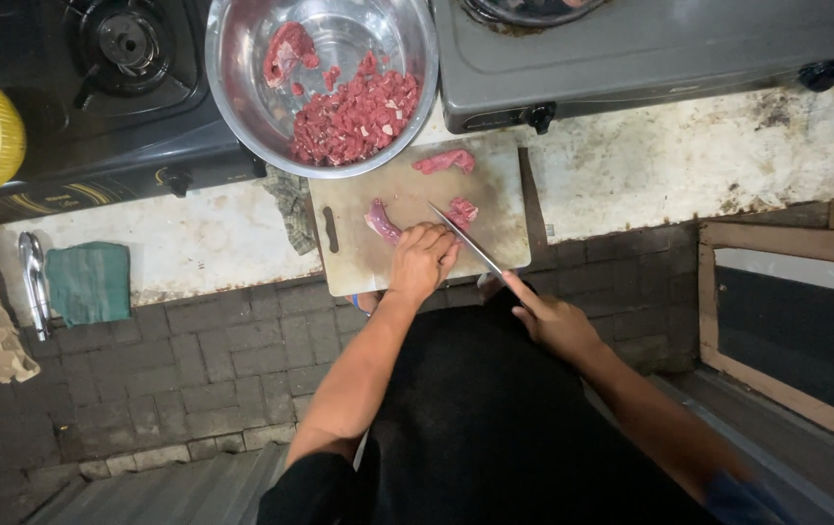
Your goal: Dicing raw meat into small pieces on a wooden cutting board using a kitchen knife.
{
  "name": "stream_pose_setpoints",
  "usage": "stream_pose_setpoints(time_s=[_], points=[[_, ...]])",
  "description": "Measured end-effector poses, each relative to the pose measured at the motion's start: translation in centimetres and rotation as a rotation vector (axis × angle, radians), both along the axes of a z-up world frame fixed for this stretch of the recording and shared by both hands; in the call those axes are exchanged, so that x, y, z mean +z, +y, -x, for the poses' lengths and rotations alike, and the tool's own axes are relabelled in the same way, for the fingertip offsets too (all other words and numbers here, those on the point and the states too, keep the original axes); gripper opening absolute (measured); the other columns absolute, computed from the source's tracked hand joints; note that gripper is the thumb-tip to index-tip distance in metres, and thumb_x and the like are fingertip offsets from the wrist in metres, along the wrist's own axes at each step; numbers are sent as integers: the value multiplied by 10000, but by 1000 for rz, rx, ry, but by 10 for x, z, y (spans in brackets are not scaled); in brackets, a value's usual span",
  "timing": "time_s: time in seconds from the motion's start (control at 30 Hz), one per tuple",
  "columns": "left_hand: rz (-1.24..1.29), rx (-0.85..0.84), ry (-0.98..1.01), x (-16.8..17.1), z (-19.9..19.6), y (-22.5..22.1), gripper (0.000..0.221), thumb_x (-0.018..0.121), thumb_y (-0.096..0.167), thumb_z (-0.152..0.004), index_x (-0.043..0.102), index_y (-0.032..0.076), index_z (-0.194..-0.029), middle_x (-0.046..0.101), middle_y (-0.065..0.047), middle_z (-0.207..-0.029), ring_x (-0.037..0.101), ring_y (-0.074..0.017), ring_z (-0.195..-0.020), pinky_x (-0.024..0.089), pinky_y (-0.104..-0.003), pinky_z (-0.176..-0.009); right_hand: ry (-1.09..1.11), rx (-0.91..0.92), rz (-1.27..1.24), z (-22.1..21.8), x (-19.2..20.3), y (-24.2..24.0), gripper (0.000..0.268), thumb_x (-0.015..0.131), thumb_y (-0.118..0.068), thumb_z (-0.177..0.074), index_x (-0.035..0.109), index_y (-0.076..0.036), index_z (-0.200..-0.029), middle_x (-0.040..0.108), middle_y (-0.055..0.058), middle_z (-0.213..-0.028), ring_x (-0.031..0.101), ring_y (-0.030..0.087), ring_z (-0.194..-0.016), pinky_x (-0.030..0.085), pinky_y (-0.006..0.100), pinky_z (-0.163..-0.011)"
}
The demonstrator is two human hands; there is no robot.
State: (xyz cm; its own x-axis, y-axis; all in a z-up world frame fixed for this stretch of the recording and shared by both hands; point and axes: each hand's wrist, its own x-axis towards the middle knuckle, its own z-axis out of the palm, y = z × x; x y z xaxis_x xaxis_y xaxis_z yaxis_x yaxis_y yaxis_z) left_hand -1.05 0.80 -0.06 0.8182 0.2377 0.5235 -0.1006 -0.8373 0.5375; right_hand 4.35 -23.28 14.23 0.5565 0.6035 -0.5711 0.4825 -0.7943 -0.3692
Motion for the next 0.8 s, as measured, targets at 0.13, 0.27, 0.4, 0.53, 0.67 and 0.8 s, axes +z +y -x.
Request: stream_pose_setpoints(time_s=[0.13, 0.27, 0.4, 0.53, 0.67, 0.8], points=[[-1, 22, -6, 2, 0, -2, 81, 718, 221, -847, 733, 157, -893, 704, -22, -920, 665, -218, -927, 493, -329, -806, -38, -8, -74, 5, 11, 3, 619, 571, -243, -948, 355, -320, -1523, 740, 214, -928, 732, 387, -853, 598, 458, -674], [18, 9, -3, -3, 2, -2, 88, 693, 206, -876, 728, 132, -908, 703, -40, -954, 667, -226, -960, 503, -332, -825, -34, 61, -41, 3, -8, 7, 673, 515, -273, -972, 218, -382, -1566, 727, 218, -919, 723, 373, -832, 587, 477, -705], [58, -3, 33, -6, 0, 5, 130, 638, 194, -925, 729, 101, -923, 713, -59, -967, 672, -236, -994, 517, -333, -844, 276, -7, 138, -10, -8, 43, 669, 367, -262, -1041, -6, -429, -1571, 697, 286, -1038, 689, 442, -961, 540, 528, -863], [39, -5, 32, -11, 0, 5, 106, 668, 177, -898, 730, 91, -901, 720, -72, -950, 682, -252, -978, 528, -337, -839, 284, 49, 137, -17, -21, 64, 663, 350, -262, -1035, -1, -430, -1570, 687, 318, -1017, 676, 457, -990, 524, 542, -878], [-2, -16, 24, -17, -4, 4, 124, 654, 205, -915, 730, 107, -918, 717, -58, -960, 678, -238, -995, 523, -333, -839, 209, -11, 80, -19, -22, 76, 652, 374, -278, -1032, 38, -458, -1561, 684, 304, -1055, 673, 443, -1007, 538, 512, -901], [-28, -29, 46, -13, 1, 3, 143, 640, 251, -920, 721, 134, -934, 703, -30, -962, 668, -221, -981, 501, -346, -833, 79, -2, 105, -17, -15, 73, 615, 397, -401, -1016, 98, -512, -1541, 702, 265, -1058, 685, 429, -1003, 538, 510, -905]])
